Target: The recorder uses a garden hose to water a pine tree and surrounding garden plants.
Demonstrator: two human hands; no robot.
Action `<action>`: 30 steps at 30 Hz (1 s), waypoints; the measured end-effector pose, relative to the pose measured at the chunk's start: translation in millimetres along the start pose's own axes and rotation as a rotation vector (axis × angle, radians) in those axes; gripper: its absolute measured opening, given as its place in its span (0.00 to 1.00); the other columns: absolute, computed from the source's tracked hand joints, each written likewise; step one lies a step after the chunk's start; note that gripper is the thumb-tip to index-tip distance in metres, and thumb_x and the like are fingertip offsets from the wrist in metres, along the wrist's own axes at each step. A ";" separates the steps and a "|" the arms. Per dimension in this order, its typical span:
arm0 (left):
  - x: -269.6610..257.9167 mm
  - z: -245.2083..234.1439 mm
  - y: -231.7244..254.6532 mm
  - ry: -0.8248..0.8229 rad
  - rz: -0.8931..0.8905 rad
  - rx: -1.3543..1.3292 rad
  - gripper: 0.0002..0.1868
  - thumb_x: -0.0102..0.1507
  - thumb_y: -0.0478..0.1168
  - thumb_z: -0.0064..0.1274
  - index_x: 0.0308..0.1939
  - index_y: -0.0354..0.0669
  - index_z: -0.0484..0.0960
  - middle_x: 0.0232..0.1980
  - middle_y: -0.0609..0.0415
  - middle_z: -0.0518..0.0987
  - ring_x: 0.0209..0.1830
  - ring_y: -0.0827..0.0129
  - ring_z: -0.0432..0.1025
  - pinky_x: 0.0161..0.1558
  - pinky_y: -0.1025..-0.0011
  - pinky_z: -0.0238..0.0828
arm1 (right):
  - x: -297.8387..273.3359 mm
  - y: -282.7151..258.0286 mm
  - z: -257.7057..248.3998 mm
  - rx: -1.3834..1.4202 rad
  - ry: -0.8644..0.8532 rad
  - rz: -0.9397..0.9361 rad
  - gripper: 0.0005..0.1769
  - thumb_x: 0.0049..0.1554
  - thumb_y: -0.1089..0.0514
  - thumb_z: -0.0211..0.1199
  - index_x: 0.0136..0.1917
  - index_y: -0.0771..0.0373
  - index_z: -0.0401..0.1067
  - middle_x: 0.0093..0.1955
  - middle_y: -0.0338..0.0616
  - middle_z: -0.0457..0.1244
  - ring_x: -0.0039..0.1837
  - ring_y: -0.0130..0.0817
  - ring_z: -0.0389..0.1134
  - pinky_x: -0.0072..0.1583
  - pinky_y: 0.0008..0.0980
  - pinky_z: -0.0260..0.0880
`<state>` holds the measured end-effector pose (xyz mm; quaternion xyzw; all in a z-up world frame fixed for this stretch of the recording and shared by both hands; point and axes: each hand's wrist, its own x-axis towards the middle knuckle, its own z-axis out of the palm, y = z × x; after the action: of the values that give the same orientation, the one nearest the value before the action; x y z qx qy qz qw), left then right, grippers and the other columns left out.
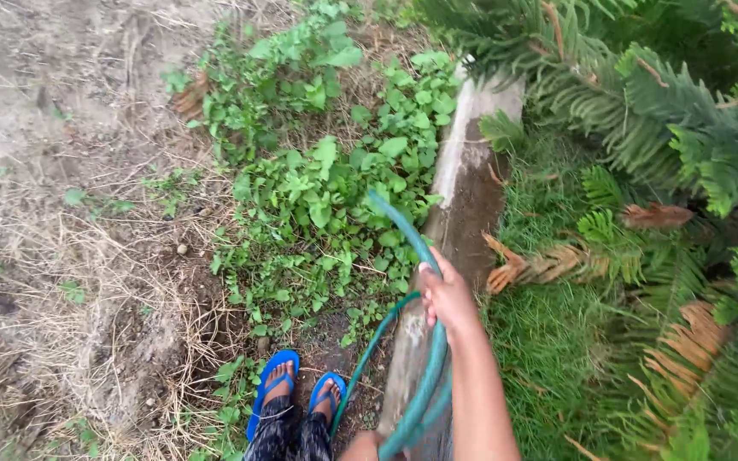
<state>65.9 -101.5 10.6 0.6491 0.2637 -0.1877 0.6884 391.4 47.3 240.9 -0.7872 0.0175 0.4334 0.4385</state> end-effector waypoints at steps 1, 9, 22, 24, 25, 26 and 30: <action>0.9 -36.5 42.4 -0.041 -0.006 0.008 0.16 0.59 0.47 0.61 0.42 0.37 0.89 0.31 0.41 0.83 0.38 0.52 0.82 0.50 0.60 0.75 | 1.9 -1.8 -2.0 -0.034 0.013 -0.030 0.32 0.63 0.54 0.54 0.79 0.44 0.58 0.27 0.34 0.54 0.23 0.23 0.52 0.25 0.29 0.57; -66.6 -132.2 164.9 0.145 -0.103 0.297 0.11 0.54 0.40 0.58 0.38 0.39 0.84 0.35 0.37 0.81 0.41 0.45 0.79 0.48 0.53 0.76 | 15.8 43.8 -20.6 -0.050 0.121 -0.119 0.27 0.64 0.55 0.54 0.76 0.53 0.62 0.29 0.36 0.57 0.25 0.26 0.58 0.27 0.31 0.64; -122.1 -137.5 160.7 -0.046 -0.299 0.766 0.14 0.58 0.49 0.60 0.37 0.41 0.84 0.41 0.42 0.82 0.45 0.47 0.79 0.53 0.52 0.77 | -39.7 83.0 -36.0 -0.083 0.193 0.074 0.36 0.62 0.56 0.57 0.81 0.39 0.53 0.30 0.38 0.58 0.27 0.28 0.55 0.28 0.32 0.60; -128.5 -137.8 163.7 -0.032 -0.313 0.737 0.12 0.58 0.48 0.58 0.37 0.45 0.86 0.41 0.43 0.83 0.45 0.48 0.79 0.53 0.52 0.77 | -48.9 77.3 -34.6 -0.068 0.183 0.088 0.35 0.63 0.54 0.56 0.81 0.39 0.54 0.30 0.37 0.57 0.26 0.27 0.55 0.28 0.32 0.60; -132.2 -137.2 166.0 -0.018 -0.331 0.705 0.10 0.57 0.48 0.57 0.37 0.50 0.88 0.40 0.44 0.84 0.44 0.48 0.80 0.53 0.52 0.77 | -54.0 74.8 -34.7 -0.056 0.168 0.105 0.34 0.63 0.53 0.56 0.80 0.38 0.55 0.29 0.36 0.56 0.26 0.26 0.54 0.28 0.32 0.60; -134.9 -139.9 170.1 -0.021 -0.330 0.709 0.10 0.57 0.48 0.57 0.37 0.50 0.88 0.40 0.44 0.84 0.44 0.48 0.80 0.53 0.52 0.77 | -56.2 73.7 -34.6 -0.052 0.171 0.106 0.34 0.63 0.53 0.56 0.80 0.38 0.55 0.29 0.36 0.56 0.26 0.26 0.54 0.28 0.32 0.60; -150.8 -154.3 179.3 0.070 -0.289 0.689 0.10 0.58 0.50 0.56 0.39 0.55 0.88 0.39 0.46 0.84 0.42 0.48 0.80 0.52 0.53 0.77 | -76.3 68.5 -27.1 0.041 0.207 0.106 0.33 0.64 0.54 0.55 0.80 0.38 0.56 0.29 0.36 0.55 0.26 0.26 0.54 0.28 0.32 0.59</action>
<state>36.0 54.6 241.8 0.8048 0.2975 -0.3381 0.3867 334.0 -40.8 254.4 -0.8165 0.1130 0.3720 0.4268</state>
